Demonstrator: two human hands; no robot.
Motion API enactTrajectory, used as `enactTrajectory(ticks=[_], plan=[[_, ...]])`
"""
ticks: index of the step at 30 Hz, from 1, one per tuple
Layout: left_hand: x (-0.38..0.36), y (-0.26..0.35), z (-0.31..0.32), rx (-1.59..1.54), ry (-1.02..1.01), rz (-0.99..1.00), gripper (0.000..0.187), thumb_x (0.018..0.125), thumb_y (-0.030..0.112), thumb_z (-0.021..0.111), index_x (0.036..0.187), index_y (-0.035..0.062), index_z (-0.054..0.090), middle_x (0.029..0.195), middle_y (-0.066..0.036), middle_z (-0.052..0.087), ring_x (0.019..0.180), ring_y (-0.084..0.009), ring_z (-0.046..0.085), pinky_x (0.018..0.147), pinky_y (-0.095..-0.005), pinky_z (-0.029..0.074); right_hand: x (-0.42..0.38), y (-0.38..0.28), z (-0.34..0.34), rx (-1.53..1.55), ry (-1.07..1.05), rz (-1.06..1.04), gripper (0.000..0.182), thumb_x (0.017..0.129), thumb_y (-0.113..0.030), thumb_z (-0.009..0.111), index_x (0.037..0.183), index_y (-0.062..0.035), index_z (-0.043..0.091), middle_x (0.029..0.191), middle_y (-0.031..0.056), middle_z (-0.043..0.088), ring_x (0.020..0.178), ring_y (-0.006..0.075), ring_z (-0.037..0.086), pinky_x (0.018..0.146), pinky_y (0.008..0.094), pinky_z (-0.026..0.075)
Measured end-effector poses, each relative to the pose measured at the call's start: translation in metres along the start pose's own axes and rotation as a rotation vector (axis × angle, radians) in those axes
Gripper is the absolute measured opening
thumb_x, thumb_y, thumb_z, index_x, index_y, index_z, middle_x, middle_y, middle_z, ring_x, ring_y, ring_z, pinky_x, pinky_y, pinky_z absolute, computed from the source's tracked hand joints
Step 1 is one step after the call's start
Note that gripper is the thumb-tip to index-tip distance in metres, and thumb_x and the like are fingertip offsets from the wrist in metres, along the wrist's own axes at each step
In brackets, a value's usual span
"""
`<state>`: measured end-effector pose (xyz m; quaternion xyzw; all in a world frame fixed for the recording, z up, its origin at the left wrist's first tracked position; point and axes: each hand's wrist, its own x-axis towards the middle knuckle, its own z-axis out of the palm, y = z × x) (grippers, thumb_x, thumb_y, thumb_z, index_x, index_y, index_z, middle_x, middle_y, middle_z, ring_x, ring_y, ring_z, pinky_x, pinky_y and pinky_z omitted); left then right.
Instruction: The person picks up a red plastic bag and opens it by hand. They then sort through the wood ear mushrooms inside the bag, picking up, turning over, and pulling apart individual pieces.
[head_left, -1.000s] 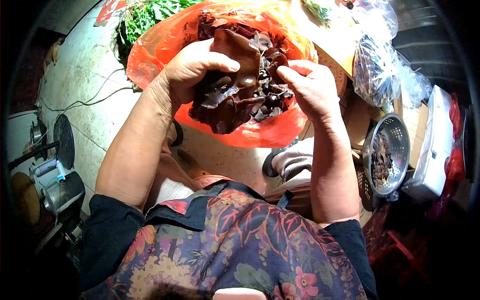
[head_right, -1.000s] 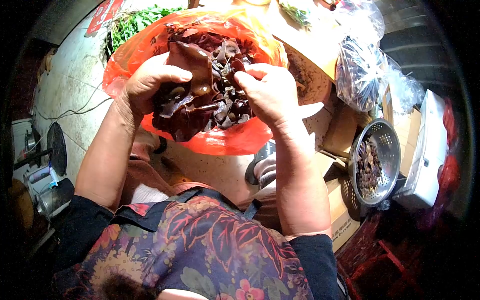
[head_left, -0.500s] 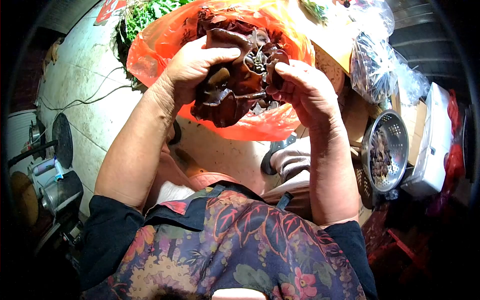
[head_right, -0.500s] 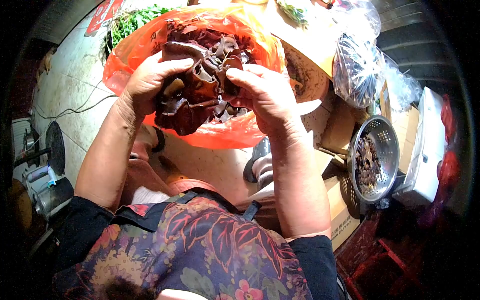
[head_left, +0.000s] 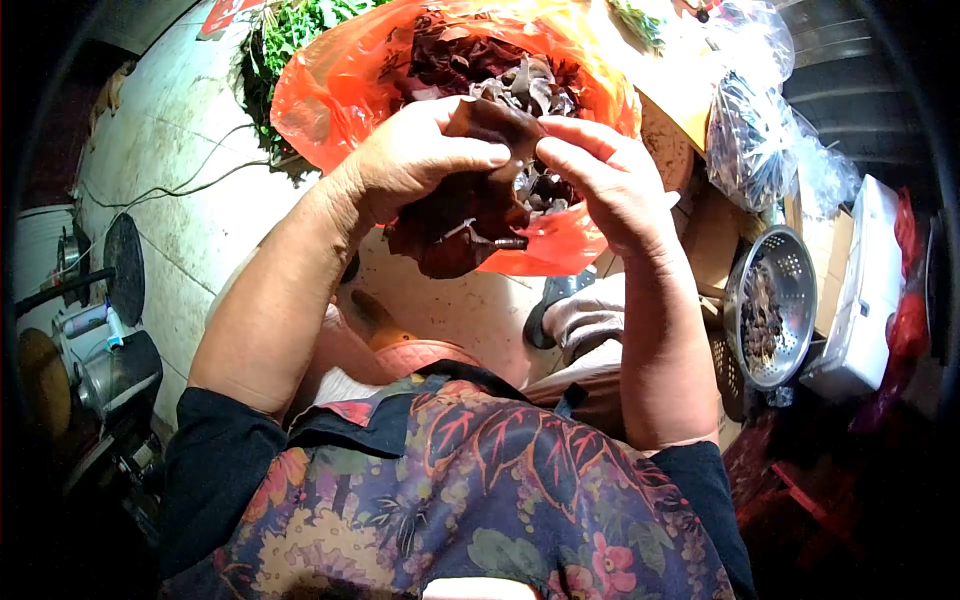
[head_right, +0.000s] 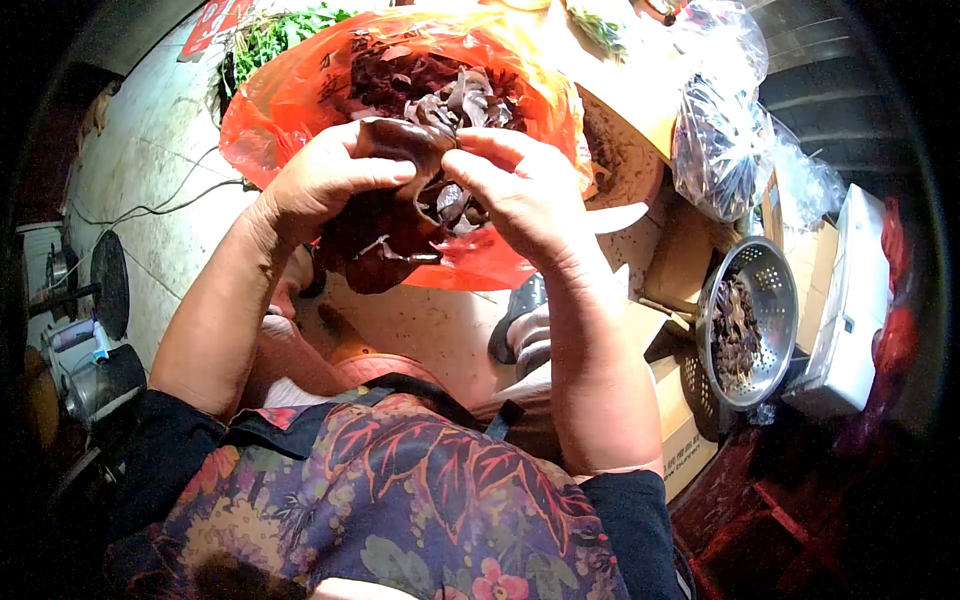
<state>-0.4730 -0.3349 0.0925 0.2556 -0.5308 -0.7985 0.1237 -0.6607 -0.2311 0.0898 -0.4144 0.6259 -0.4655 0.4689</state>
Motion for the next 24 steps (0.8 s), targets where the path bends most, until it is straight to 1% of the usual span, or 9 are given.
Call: enactTrajectory(ticks=[3,6,9,14,16,18,20,21,24], plan=[[0.002,-0.001,0.003,-0.034,-0.146,-0.025,0.03,0.083,0.007,0.065,0.111,-0.0014,0.059,0.1,-0.007,0.064,0.09,-0.0137,0.06,0.082,-0.0285,0.049,-0.002,-0.009,0.007,0.451,-0.153,0.218,0.038,0.079,-0.023,0.071,0.11,-0.0024,0.063,0.093,0.0047,0.066,0.08,0.0107,0.06,0.07,0.0247,0.048],[0.005,-0.004,0.001,0.084,-0.096,-0.115,0.032,0.078,0.009,0.068,0.107,-0.0013,0.06,0.095,-0.006,0.065,0.084,-0.0139,0.062,0.08,-0.0281,0.05,-0.002,-0.01,0.012,0.287,-0.078,0.13,0.028,0.077,-0.015,0.071,0.101,-0.0006,0.065,0.087,0.0044,0.065,0.074,0.0094,0.058,0.067,0.0227,0.047],[0.005,-0.001,-0.004,-0.002,-0.106,-0.219,0.033,0.075,0.011,0.069,0.105,-0.0013,0.06,0.092,-0.006,0.066,0.082,-0.0137,0.062,0.08,-0.0282,0.05,0.003,-0.001,0.002,0.285,-0.035,0.114,0.018,0.077,-0.011,0.071,0.092,-0.0011,0.065,0.084,0.0032,0.065,0.068,0.0088,0.057,0.062,0.0215,0.046],[0.005,0.006,-0.016,-0.009,-0.147,-0.201,0.053,0.068,0.01,0.073,0.116,-0.0021,0.053,0.111,-0.009,0.061,0.101,-0.0156,0.057,0.092,-0.0307,0.045,0.003,-0.005,-0.019,0.385,-0.025,0.158,0.015,0.079,-0.009,0.068,0.092,-0.0029,0.063,0.081,0.0023,0.064,0.067,0.0094,0.059,0.062,0.0228,0.048],[0.009,0.003,-0.017,-0.077,-0.184,-0.125,0.054,0.068,0.008,0.074,0.117,-0.002,0.053,0.111,-0.008,0.061,0.101,-0.0161,0.057,0.093,-0.0311,0.044,0.002,-0.007,-0.025,0.521,0.006,0.231,0.016,0.08,-0.008,0.068,0.094,-0.0034,0.062,0.081,0.0026,0.064,0.068,0.0105,0.06,0.063,0.0231,0.049],[0.007,0.007,-0.013,-0.064,-0.068,-0.078,0.053,0.07,0.007,0.073,0.119,-0.0019,0.052,0.111,-0.008,0.061,0.102,-0.0161,0.057,0.094,-0.0313,0.044,0.001,-0.004,-0.03,0.526,0.009,0.23,0.017,0.079,-0.008,0.067,0.095,-0.0042,0.062,0.081,0.0022,0.063,0.068,0.0109,0.061,0.062,0.0234,0.05],[0.01,0.006,-0.011,-0.041,-0.073,-0.051,0.052,0.072,0.006,0.072,0.12,-0.002,0.052,0.112,-0.008,0.061,0.101,-0.0161,0.057,0.094,-0.0313,0.044,0.003,0.001,-0.033,0.49,-0.178,0.148,0.024,0.081,-0.006,0.061,0.105,0.0002,0.059,0.092,0.0059,0.063,0.079,0.014,0.062,0.071,0.0265,0.053],[0.011,0.005,-0.01,-0.065,-0.061,-0.032,0.052,0.073,0.006,0.072,0.12,-0.0021,0.052,0.112,-0.008,0.061,0.101,-0.0158,0.058,0.094,-0.0311,0.044,-0.002,-0.006,-0.027,0.449,-0.135,0.195,0.025,0.077,-0.01,0.068,0.1,-0.0032,0.062,0.084,0.0023,0.064,0.07,0.0097,0.06,0.063,0.0228,0.049],[0.012,0.005,-0.008,-0.058,-0.052,-0.056,0.047,0.076,0.006,0.069,0.119,-0.0019,0.054,0.112,-0.008,0.061,0.101,-0.0149,0.058,0.093,-0.0296,0.044,-0.003,-0.004,-0.02,0.356,-0.137,0.21,0.028,0.077,-0.013,0.071,0.101,-0.0014,0.063,0.085,0.0021,0.064,0.072,0.0096,0.059,0.065,0.0234,0.048]])
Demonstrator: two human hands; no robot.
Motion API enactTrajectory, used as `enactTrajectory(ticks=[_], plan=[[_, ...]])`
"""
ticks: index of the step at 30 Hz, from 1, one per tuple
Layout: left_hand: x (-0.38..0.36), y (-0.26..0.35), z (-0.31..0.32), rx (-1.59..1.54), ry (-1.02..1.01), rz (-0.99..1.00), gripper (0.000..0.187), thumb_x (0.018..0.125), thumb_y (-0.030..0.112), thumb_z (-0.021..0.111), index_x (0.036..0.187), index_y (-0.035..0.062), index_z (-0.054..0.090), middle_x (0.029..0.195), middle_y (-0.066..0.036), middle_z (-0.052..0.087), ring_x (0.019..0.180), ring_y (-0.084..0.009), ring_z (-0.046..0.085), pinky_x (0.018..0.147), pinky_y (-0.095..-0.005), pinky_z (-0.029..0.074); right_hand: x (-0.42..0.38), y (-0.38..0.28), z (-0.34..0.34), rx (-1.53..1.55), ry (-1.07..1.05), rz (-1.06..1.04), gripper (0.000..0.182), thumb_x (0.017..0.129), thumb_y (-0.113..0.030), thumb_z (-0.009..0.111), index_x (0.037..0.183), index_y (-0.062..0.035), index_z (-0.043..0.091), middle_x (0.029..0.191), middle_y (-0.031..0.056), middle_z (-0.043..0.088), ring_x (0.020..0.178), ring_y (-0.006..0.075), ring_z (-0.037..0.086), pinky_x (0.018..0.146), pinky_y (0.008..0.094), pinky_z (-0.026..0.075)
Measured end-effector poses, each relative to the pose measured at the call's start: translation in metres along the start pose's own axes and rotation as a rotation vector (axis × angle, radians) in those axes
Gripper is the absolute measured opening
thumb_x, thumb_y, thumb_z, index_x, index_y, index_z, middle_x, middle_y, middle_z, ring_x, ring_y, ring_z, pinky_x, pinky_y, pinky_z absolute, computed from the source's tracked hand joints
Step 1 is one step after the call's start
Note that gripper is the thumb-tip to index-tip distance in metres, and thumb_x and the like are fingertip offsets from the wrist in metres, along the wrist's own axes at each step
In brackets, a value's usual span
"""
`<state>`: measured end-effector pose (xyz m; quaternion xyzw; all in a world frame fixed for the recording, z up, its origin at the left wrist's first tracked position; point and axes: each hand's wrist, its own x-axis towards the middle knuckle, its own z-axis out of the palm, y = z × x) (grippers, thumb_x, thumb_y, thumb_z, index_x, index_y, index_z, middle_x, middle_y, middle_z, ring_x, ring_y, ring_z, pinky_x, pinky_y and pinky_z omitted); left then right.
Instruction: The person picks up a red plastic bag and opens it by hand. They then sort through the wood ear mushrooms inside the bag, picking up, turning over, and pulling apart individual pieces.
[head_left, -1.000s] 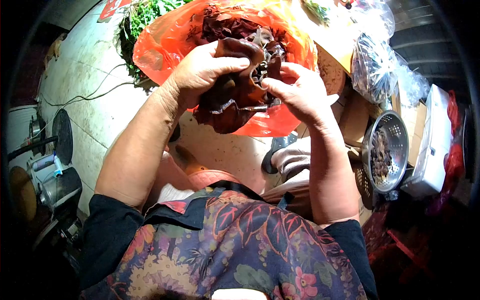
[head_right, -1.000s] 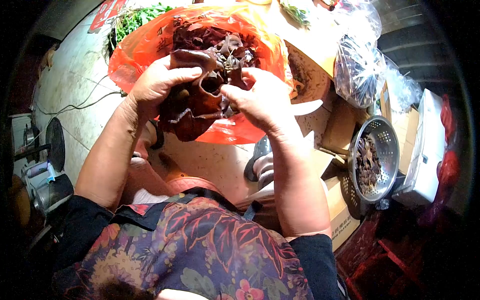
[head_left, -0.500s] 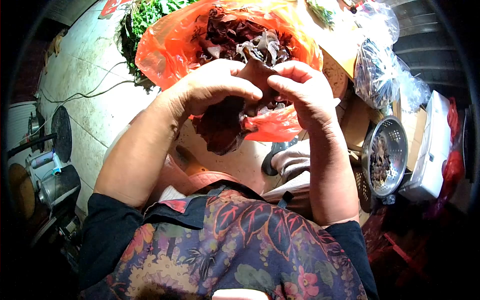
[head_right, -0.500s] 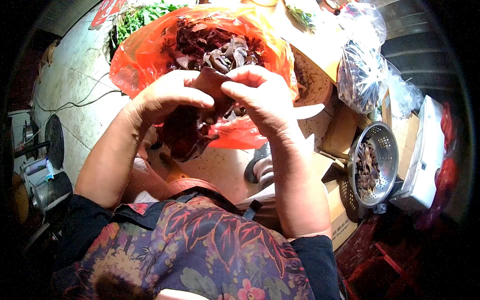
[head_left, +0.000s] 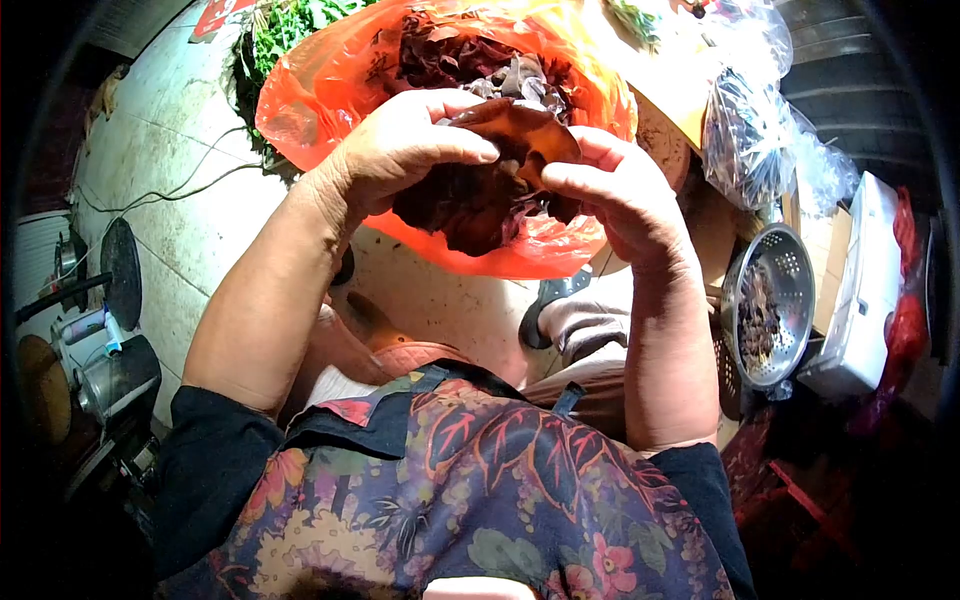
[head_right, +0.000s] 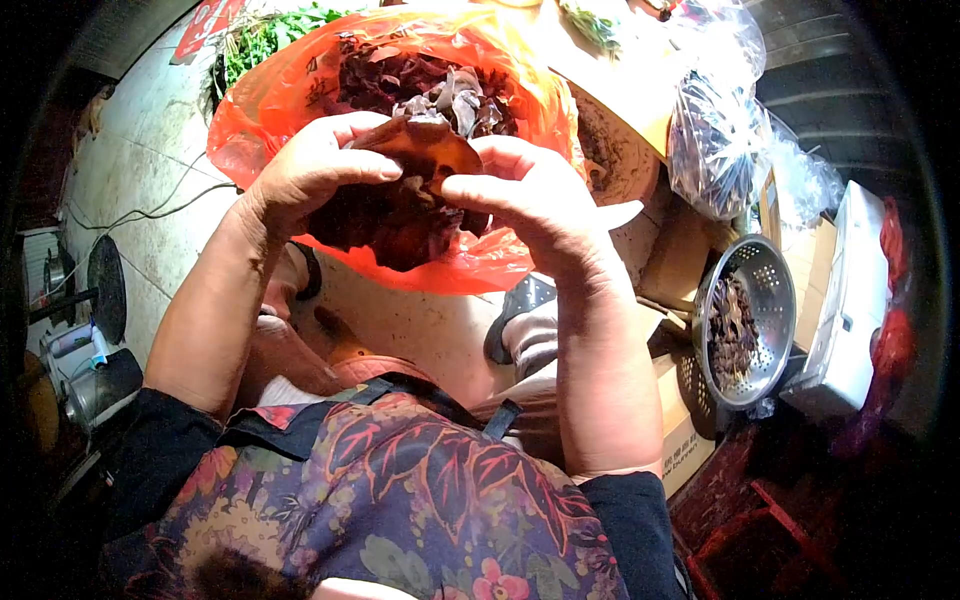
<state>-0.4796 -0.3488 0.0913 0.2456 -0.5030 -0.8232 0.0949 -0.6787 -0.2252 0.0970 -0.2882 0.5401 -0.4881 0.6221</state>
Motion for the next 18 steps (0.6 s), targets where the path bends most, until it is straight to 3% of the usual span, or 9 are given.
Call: enactTrajectory(ticks=[3,5,9,13,18], plan=[[0.002,-0.003,0.006,0.057,0.002,0.021,0.04,0.082,0.008,0.064,0.119,-0.0011,0.054,0.112,-0.008,0.061,0.101,-0.0142,0.058,0.092,-0.0282,0.044,0.0,0.002,0.004,-0.045,0.042,-0.04,0.027,0.077,-0.015,0.073,0.098,-0.0001,0.066,0.085,0.0027,0.065,0.074,0.0092,0.059,0.068,0.0228,0.047],[0.002,-0.004,0.019,-0.096,0.188,0.077,0.034,0.088,0.006,0.055,0.121,-0.0006,0.053,0.114,-0.007,0.06,0.103,-0.0142,0.056,0.092,-0.0277,0.044,0.0,0.001,0.004,-0.077,0.075,-0.068,0.025,0.078,-0.017,0.072,0.095,0.0003,0.068,0.083,0.0035,0.066,0.075,0.0088,0.058,0.068,0.0221,0.046],[0.006,-0.013,0.026,-0.053,0.203,0.216,0.03,0.091,0.004,0.048,0.121,-0.0001,0.052,0.115,-0.007,0.058,0.106,-0.0142,0.054,0.094,-0.0273,0.042,-0.001,-0.001,0.005,-0.023,0.049,-0.045,0.024,0.078,-0.018,0.071,0.094,0.0004,0.068,0.081,0.0023,0.066,0.073,0.0083,0.058,0.066,0.0215,0.046],[0.007,-0.014,0.024,0.205,0.236,0.314,0.028,0.09,0.006,0.051,0.117,-0.0002,0.055,0.112,-0.007,0.059,0.104,-0.0133,0.054,0.094,-0.0267,0.041,-0.001,-0.001,0.004,-0.102,0.031,0.002,0.022,0.079,-0.018,0.071,0.091,-0.0001,0.067,0.078,0.0015,0.065,0.072,0.008,0.058,0.064,0.0214,0.045],[0.004,-0.007,0.025,0.24,0.158,0.225,0.027,0.09,0.011,0.054,0.114,-0.0002,0.057,0.109,-0.006,0.061,0.102,-0.0131,0.055,0.093,-0.0273,0.042,-0.004,0.001,0.012,-0.03,-0.027,-0.051,0.023,0.079,-0.017,0.071,0.095,-0.0005,0.065,0.083,0.0011,0.065,0.072,0.0072,0.057,0.065,0.0213,0.046]])
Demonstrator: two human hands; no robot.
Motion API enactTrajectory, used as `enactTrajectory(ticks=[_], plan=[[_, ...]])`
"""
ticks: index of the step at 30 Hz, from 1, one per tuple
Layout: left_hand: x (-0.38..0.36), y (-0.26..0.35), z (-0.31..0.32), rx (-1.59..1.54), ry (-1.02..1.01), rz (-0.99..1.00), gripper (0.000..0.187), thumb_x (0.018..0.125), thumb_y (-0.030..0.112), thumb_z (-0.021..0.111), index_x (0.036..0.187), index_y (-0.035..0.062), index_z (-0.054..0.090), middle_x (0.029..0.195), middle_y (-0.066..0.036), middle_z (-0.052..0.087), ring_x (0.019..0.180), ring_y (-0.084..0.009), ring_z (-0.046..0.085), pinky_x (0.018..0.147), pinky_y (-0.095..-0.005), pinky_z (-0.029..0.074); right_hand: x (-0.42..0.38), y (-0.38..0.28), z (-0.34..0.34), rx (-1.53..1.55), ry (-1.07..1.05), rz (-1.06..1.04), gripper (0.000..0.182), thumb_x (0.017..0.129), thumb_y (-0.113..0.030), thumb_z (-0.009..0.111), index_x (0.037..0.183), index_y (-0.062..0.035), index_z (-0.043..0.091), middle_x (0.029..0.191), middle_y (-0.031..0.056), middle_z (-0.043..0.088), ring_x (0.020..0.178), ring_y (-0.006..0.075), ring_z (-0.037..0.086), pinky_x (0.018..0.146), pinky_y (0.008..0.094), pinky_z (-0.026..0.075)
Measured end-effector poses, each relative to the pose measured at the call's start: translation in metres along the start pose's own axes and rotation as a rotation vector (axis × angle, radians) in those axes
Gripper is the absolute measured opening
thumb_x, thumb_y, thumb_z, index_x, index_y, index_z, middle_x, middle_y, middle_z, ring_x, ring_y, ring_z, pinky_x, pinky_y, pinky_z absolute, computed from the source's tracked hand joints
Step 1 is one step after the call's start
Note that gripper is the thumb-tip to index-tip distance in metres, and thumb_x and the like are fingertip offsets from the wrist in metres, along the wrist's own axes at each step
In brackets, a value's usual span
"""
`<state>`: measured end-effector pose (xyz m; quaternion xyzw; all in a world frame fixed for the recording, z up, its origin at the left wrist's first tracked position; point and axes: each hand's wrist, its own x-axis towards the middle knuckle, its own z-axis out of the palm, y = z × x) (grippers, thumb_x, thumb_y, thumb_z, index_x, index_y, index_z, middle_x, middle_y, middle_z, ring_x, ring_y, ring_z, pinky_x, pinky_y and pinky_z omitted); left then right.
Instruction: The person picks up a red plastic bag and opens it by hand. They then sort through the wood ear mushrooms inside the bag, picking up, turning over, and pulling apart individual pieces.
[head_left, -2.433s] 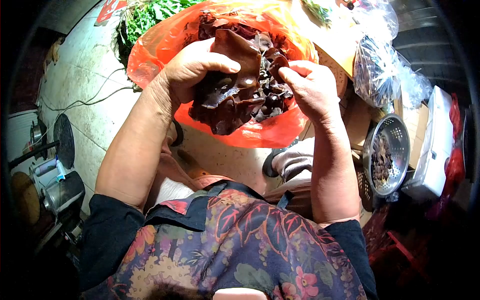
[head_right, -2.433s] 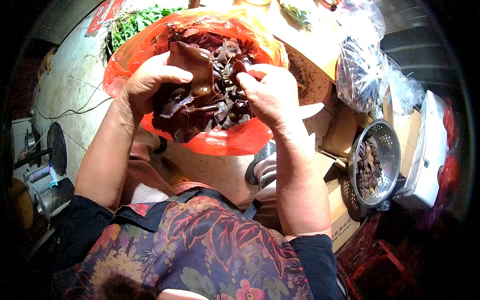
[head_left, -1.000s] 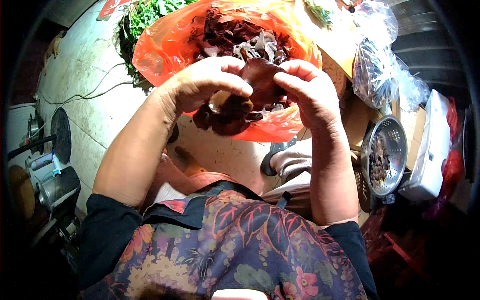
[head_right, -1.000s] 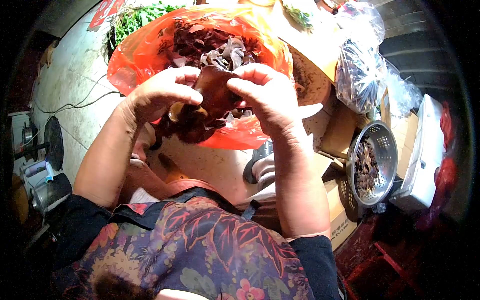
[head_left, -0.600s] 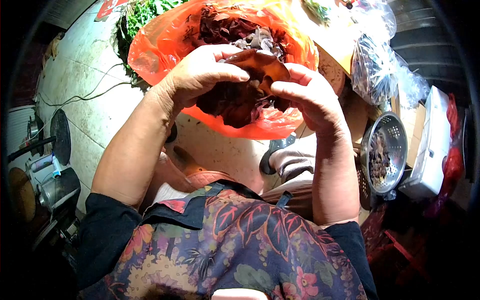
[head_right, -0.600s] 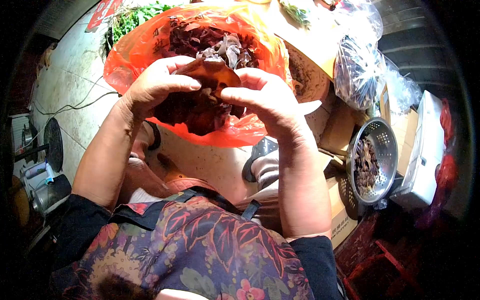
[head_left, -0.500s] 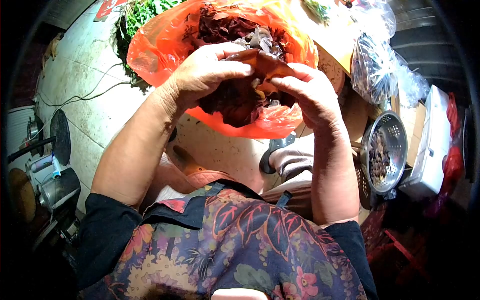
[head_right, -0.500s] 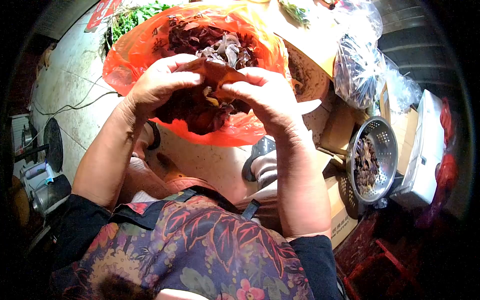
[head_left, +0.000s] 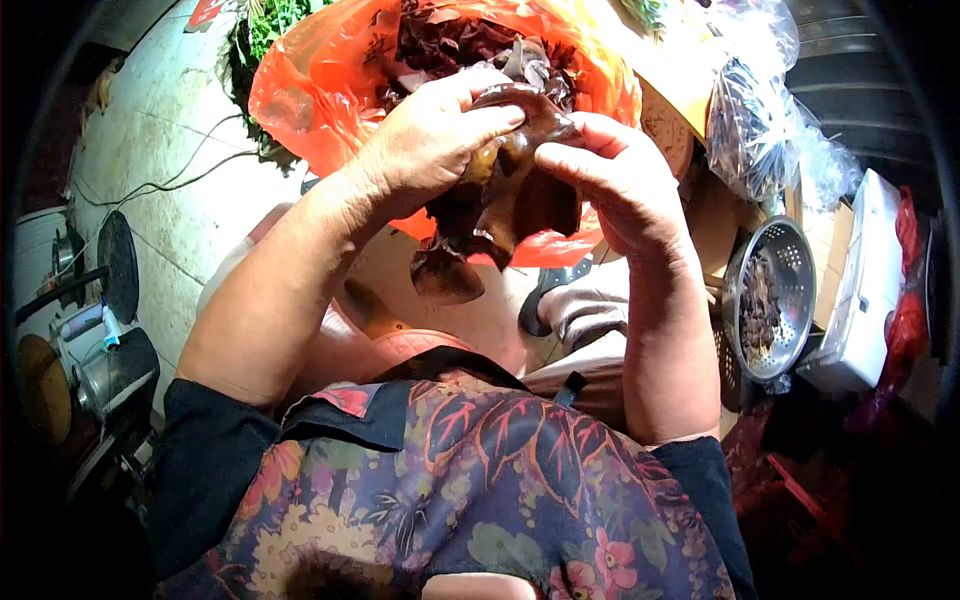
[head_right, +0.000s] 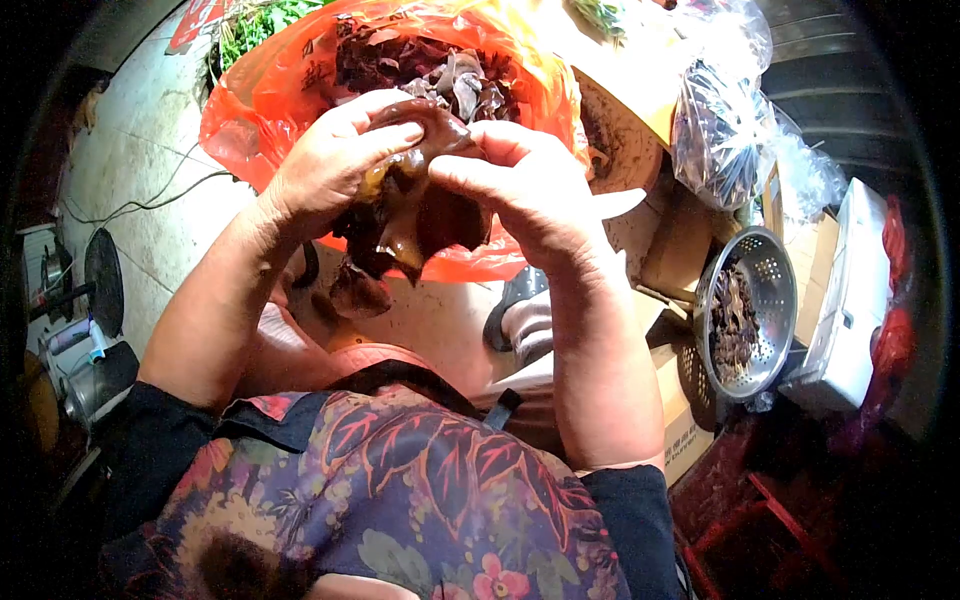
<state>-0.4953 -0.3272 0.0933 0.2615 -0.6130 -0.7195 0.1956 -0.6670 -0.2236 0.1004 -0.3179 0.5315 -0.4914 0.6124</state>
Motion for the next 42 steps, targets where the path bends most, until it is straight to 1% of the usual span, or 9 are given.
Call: enactTrajectory(ticks=[4,8,10,12,16,20,27,36,42], plan=[[-0.002,0.003,0.002,-0.132,-0.048,-0.152,0.036,0.087,0.024,0.06,0.113,0.0001,0.058,0.103,-0.006,0.062,0.093,-0.0135,0.058,0.084,-0.0269,0.046,0.002,0.004,0.001,-0.014,0.027,-0.003,0.023,0.078,-0.017,0.072,0.094,-0.0007,0.065,0.082,0.0016,0.065,0.072,0.0071,0.057,0.066,0.0217,0.046],[-0.004,0.006,-0.007,-0.245,-0.266,-0.432,0.045,0.077,0.022,0.069,0.113,-0.0015,0.057,0.099,-0.008,0.062,0.082,-0.0149,0.06,0.075,-0.0286,0.049,0.0,0.003,-0.002,-0.095,0.013,0.036,0.019,0.077,-0.017,0.073,0.086,-0.0016,0.066,0.075,0.0009,0.064,0.068,0.0069,0.056,0.064,0.0222,0.046],[-0.003,0.001,-0.007,-0.241,-0.239,-0.397,0.041,0.074,0.016,0.067,0.11,-0.002,0.059,0.094,-0.006,0.063,0.08,-0.014,0.059,0.073,-0.0275,0.049,0.0,0.005,-0.001,-0.13,0.013,0.013,0.019,0.076,-0.017,0.074,0.084,-0.0016,0.066,0.074,0.0007,0.064,0.067,0.0069,0.056,0.063,0.0223,0.046],[0.0,0.0,-0.006,-0.094,-0.218,-0.32,0.028,0.07,0.011,0.065,0.094,-0.0017,0.062,0.078,-0.008,0.063,0.066,-0.0163,0.061,0.062,-0.0296,0.053,0.0,0.007,-0.002,-0.164,0.013,-0.005,0.018,0.076,-0.016,0.074,0.083,-0.0015,0.066,0.074,0.0004,0.063,0.066,0.0069,0.056,0.062,0.0224,0.046],[-0.005,0.005,-0.004,-0.038,-0.179,-0.376,0.024,0.069,0.012,0.064,0.089,-0.0012,0.064,0.078,-0.005,0.063,0.068,-0.0127,0.059,0.065,-0.0269,0.05,0.0,0.008,-0.001,-0.177,-0.012,0.002,0.019,0.075,-0.015,0.074,0.083,-0.0007,0.066,0.074,0.0006,0.063,0.066,0.0068,0.056,0.062,0.0229,0.047],[-0.01,0.011,0.004,0.02,-0.099,-0.279,0.027,0.073,0.013,0.068,0.097,0.0003,0.068,0.08,-0.003,0.065,0.07,-0.0094,0.057,0.068,-0.0241,0.048,-0.002,0.008,0.003,-0.174,-0.002,0.008,0.019,0.075,-0.014,0.074,0.086,0.0001,0.066,0.076,0.0019,0.065,0.068,0.007,0.057,0.064,0.0229,0.048],[-0.013,0.01,0.006,0.036,-0.074,-0.245,0.025,0.074,0.015,0.069,0.091,-0.0021,0.065,0.077,-0.004,0.062,0.068,-0.0101,0.056,0.064,-0.0245,0.047,-0.003,0.016,0.008,-0.086,-0.002,-0.029,0.019,0.075,-0.011,0.072,0.088,0.0011,0.066,0.077,0.0036,0.066,0.068,0.0089,0.059,0.065,0.0236,0.05],[-0.013,0.013,-0.002,-0.228,-0.157,-0.472,0.026,0.07,0.008,0.068,0.095,-0.002,0.065,0.079,-0.005,0.064,0.068,-0.0133,0.061,0.066,-0.027,0.051,-0.004,0.014,0.011,0.096,-0.05,-0.098,0.019,0.075,-0.013,0.071,0.087,0.0014,0.065,0.079,0.0062,0.066,0.067,0.0113,0.06,0.063,0.0244,0.05],[-0.008,0.006,-0.003,-0.3,-0.126,-0.294,0.031,0.072,0.008,0.068,0.101,-0.0012,0.064,0.086,-0.008,0.065,0.073,-0.0154,0.063,0.068,-0.0288,0.054,-0.004,0.004,0.01,0.192,0.004,0.015,0.021,0.078,-0.014,0.071,0.091,0.0017,0.064,0.079,0.006,0.065,0.066,0.0133,0.06,0.06,0.0239,0.049]])
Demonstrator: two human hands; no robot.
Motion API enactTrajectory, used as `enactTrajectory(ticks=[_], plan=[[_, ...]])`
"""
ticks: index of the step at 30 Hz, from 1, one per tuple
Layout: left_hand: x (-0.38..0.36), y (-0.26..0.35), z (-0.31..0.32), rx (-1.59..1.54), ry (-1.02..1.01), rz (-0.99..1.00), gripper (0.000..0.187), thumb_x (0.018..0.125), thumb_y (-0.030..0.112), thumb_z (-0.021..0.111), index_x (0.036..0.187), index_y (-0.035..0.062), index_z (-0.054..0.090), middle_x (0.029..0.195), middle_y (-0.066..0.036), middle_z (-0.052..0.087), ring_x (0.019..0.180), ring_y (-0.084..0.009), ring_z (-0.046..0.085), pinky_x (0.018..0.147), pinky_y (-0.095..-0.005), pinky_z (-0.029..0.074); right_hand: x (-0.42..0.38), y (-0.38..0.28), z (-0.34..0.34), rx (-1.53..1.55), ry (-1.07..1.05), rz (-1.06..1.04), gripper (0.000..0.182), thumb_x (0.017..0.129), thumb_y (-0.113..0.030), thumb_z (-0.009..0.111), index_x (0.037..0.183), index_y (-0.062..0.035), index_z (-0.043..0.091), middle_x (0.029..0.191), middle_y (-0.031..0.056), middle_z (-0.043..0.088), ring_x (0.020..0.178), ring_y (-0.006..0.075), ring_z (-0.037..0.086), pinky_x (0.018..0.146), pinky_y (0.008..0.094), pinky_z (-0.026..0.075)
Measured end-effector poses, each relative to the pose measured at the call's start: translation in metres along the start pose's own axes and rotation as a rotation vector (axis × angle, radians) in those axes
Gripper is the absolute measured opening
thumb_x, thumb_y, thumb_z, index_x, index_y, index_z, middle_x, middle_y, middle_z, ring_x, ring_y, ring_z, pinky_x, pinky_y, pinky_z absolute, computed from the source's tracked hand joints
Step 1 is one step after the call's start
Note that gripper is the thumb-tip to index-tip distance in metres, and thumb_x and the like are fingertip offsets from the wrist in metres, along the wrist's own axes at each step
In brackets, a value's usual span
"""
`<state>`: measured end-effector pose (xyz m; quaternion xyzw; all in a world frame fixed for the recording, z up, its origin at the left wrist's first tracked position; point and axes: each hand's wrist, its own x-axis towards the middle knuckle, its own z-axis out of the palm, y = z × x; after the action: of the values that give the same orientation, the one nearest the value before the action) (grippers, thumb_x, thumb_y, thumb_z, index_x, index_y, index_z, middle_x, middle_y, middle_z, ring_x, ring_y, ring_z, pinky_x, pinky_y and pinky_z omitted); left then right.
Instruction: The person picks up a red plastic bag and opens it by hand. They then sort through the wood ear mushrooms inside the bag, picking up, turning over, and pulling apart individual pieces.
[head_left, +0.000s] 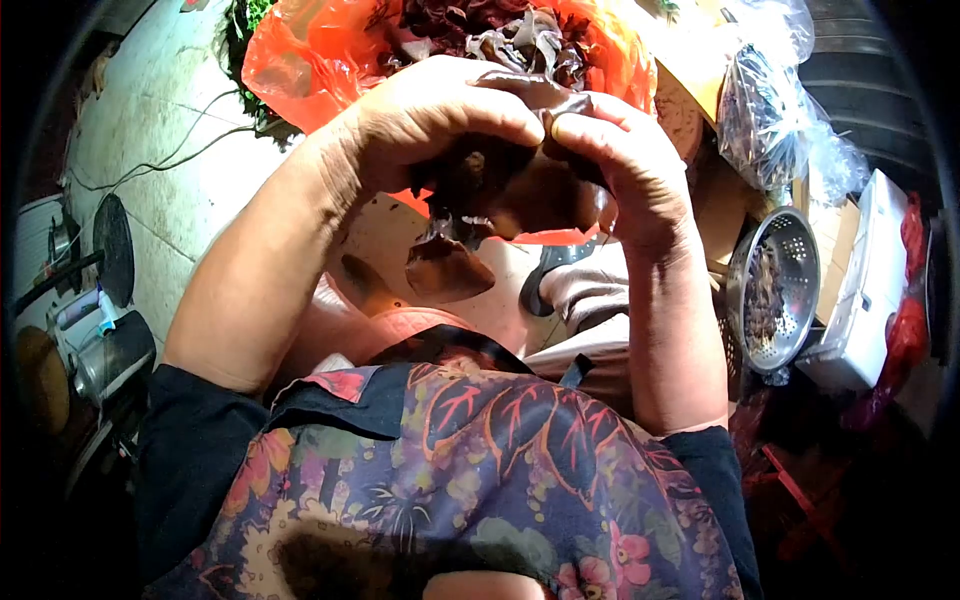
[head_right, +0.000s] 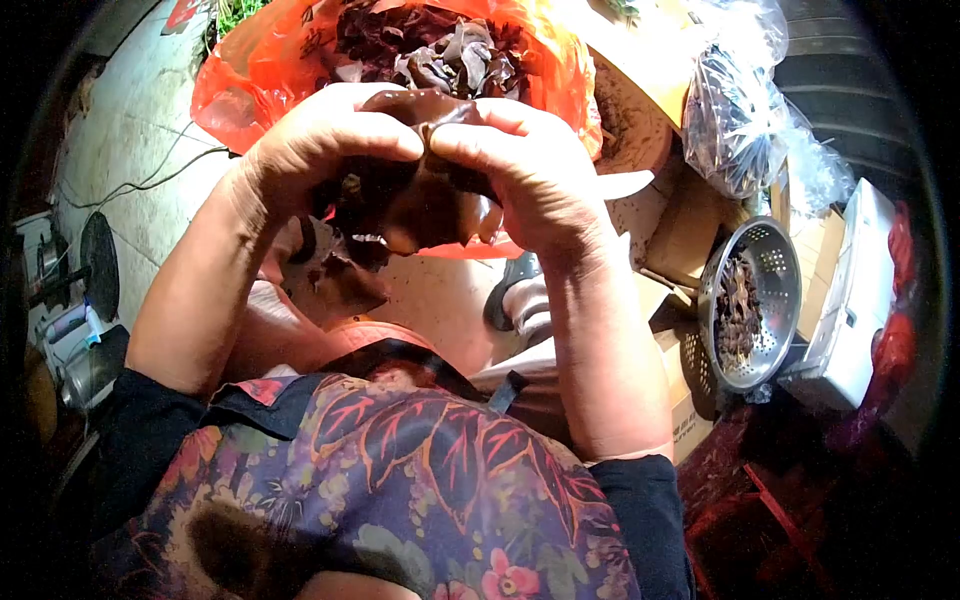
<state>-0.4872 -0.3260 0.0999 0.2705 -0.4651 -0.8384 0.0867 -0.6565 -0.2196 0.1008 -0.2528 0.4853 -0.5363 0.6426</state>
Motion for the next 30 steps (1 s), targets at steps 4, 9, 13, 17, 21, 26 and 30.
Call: enactTrajectory(ticks=[4,9,13,17,21,26,30], plan=[[-0.001,0.001,-0.012,0.049,-0.105,-0.151,0.038,0.071,0.008,0.068,0.107,-0.001,0.062,0.09,-0.007,0.065,0.076,-0.0151,0.062,0.075,-0.0263,0.051,0.005,0.004,-0.015,-0.078,0.036,0.024,0.019,0.08,-0.011,0.07,0.092,0.0024,0.064,0.077,0.0059,0.064,0.066,0.0127,0.06,0.06,0.024,0.049],[0.0,-0.002,-0.017,0.155,-0.027,-0.08,0.044,0.068,0.005,0.067,0.111,-0.0025,0.059,0.094,-0.01,0.065,0.08,-0.0168,0.062,0.075,-0.0285,0.052,0.007,0.006,-0.017,-0.213,0.111,0.003,0.021,0.078,-0.013,0.073,0.093,-0.0002,0.067,0.078,0.004,0.065,0.067,0.0108,0.06,0.061,0.0235,0.048],[0.002,-0.004,-0.028,0.141,0.0,-0.132,0.05,0.069,0.001,0.062,0.119,-0.0025,0.055,0.098,-0.011,0.064,0.079,-0.0173,0.063,0.07,-0.0288,0.053,0.007,0.001,-0.02,-0.259,0.184,-0.009,0.02,0.078,-0.013,0.074,0.093,-0.0021,0.068,0.079,0.0029,0.066,0.065,0.0087,0.058,0.059,0.0213,0.046],[-0.007,0.009,-0.031,0.122,0.067,-0.087,0.049,0.071,-0.001,0.059,0.12,-0.0023,0.053,0.093,-0.008,0.065,0.07,-0.0133,0.062,0.064,-0.0252,0.053,0.008,-0.006,-0.03,-0.022,0.298,-0.136,0.022,0.079,-0.007,0.071,0.098,0.002,0.065,0.084,0.0059,0.066,0.067,0.0119,0.061,0.061,0.0222,0.049],[-0.008,0.009,-0.036,0.103,0.115,-0.09,0.049,0.072,0.0,0.059,0.12,-0.0014,0.053,0.091,-0.005,0.064,0.068,-0.0115,0.06,0.062,-0.024,0.051,0.007,-0.014,-0.044,-0.003,0.281,-0.165,0.028,0.08,-0.008,0.07,0.104,0.0055,0.062,0.091,0.0118,0.067,0.077,0.0174,0.065,0.073,0.0282,0.054],[-0.003,0.002,-0.036,0.028,0.113,-0.063,0.05,0.072,0.0,0.059,0.122,-0.0008,0.052,0.1,-0.006,0.063,0.077,-0.0113,0.061,0.067,-0.0238,0.052,0.009,-0.001,-0.032,-0.904,0.241,-0.219,0.038,0.084,-0.01,0.067,0.119,0.0028,0.057,0.103,0.0084,0.065,0.093,0.013,0.061,0.084,0.0253,0.048],[-0.001,0.0,-0.023,0.027,0.031,-0.065,0.047,0.073,0.001,0.058,0.12,-0.0016,0.053,0.103,-0.007,0.062,0.084,-0.0124,0.061,0.071,-0.0241,0.051,0.005,0.001,-0.004,-0.535,0.072,-0.214,0.035,0.084,-0.01,0.067,0.116,0.0012,0.059,0.102,0.0079,0.065,0.087,0.0112,0.061,0.079,0.0241,0.049]])
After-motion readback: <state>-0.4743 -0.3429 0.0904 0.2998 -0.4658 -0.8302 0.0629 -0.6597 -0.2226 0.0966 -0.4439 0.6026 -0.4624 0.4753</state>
